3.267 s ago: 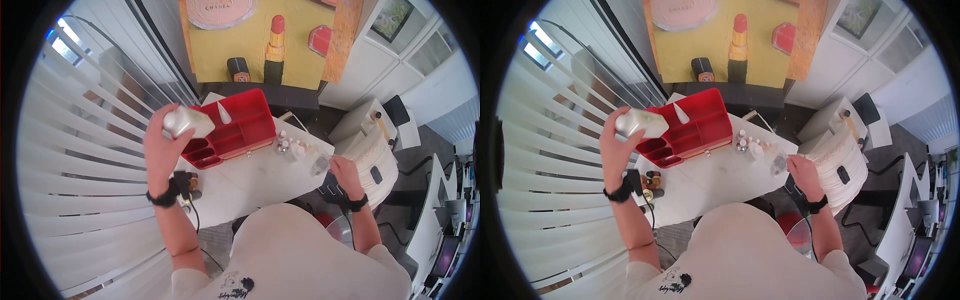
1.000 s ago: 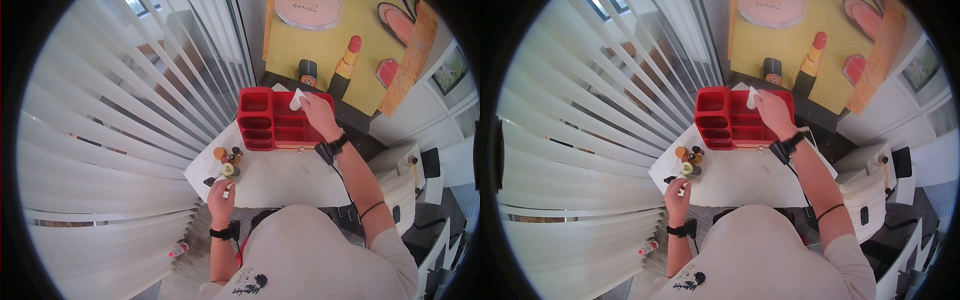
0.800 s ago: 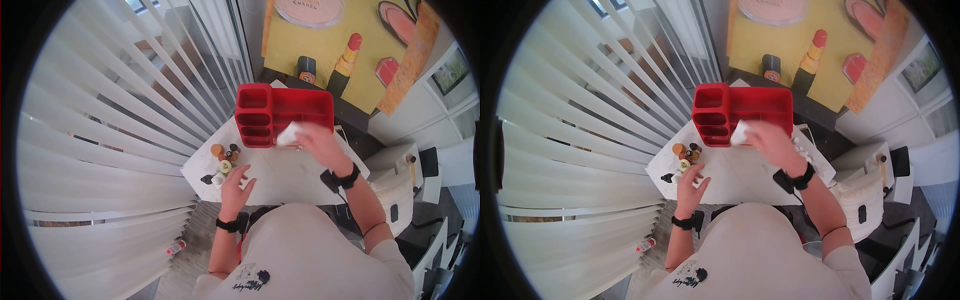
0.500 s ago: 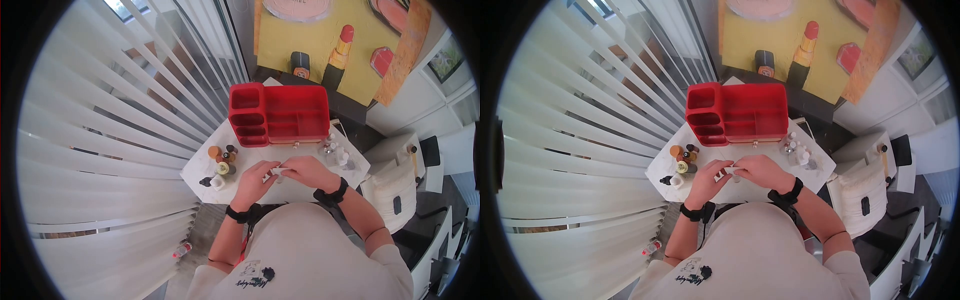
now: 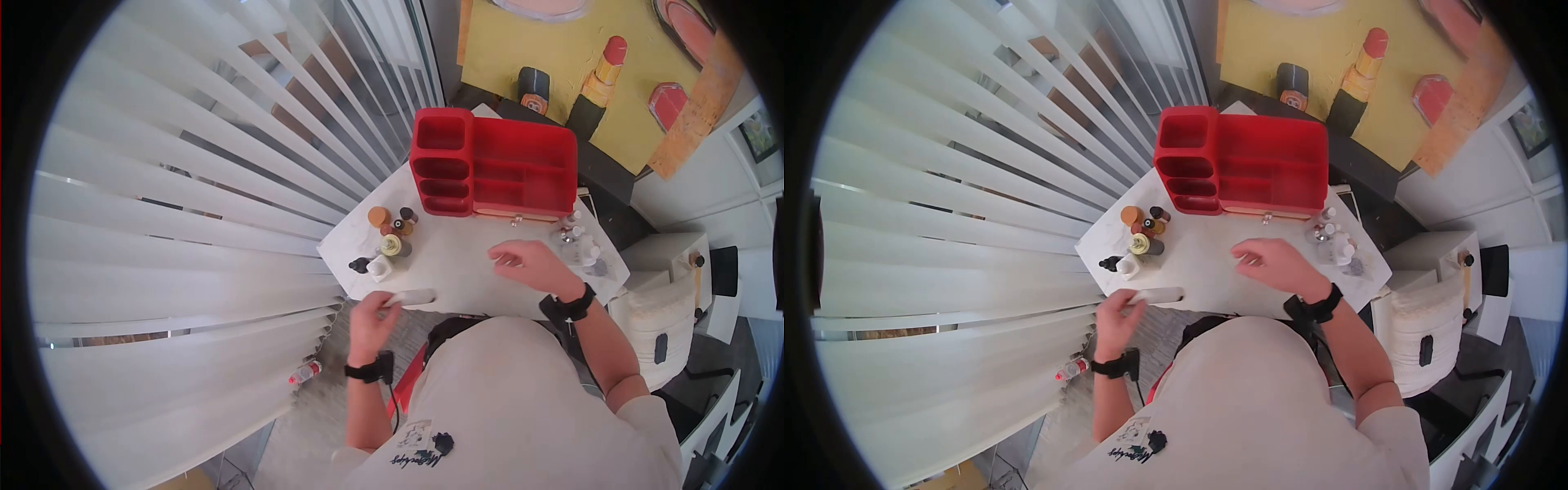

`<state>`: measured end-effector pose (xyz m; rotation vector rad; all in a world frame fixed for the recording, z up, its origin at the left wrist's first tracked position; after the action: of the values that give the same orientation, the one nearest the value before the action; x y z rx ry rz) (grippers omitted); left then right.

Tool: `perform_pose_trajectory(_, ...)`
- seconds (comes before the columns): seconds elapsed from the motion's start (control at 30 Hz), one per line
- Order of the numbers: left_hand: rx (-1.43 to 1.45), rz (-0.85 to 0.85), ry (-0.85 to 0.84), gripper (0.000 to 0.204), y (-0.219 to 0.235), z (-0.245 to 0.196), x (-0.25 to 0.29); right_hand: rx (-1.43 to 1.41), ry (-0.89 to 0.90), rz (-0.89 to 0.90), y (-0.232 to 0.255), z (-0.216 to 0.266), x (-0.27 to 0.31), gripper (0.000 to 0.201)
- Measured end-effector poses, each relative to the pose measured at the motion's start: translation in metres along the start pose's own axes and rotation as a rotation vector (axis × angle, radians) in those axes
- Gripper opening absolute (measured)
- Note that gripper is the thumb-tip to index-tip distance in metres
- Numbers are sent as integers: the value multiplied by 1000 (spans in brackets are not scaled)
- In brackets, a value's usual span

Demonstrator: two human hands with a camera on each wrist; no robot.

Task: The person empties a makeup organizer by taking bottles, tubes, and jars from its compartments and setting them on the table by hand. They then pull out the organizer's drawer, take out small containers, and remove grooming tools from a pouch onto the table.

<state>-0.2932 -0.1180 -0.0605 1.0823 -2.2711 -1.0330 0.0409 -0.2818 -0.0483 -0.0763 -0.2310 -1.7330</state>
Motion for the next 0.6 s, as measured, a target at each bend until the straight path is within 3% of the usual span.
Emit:
perform_pose_trajectory(0.03, -7, -2, 17, 19, 9, 24, 9, -34, -41, -68, 8, -10, 3, 32)
perform_pose_trajectory(0.1, -79, -109, 293, 17, 20, 65, 19, -68, -57, -128, 19, -24, 12, 30)
perform_pose_trajectory(0.3, -254, -254, 267, 13, 5, 74, 2, -47, -118, -256, 34, -50, 30, 26)
perform_pose_trajectory(0.6, -369, -326, 240, 16, -21, 87, -15, -25, -171, -333, 32, -67, 57, 27)
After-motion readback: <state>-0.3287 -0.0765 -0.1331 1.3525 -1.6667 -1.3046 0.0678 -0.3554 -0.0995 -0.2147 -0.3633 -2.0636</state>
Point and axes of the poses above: each hand's wrist, its own x-axis away from the middle knuckle, its own y-axis out of the back of the hand, z = x × y, the point moved 4 cm from there along -x, towards the middle knuckle, and after that the axes turned 15 degrees about -x, right-handed, at the moved point
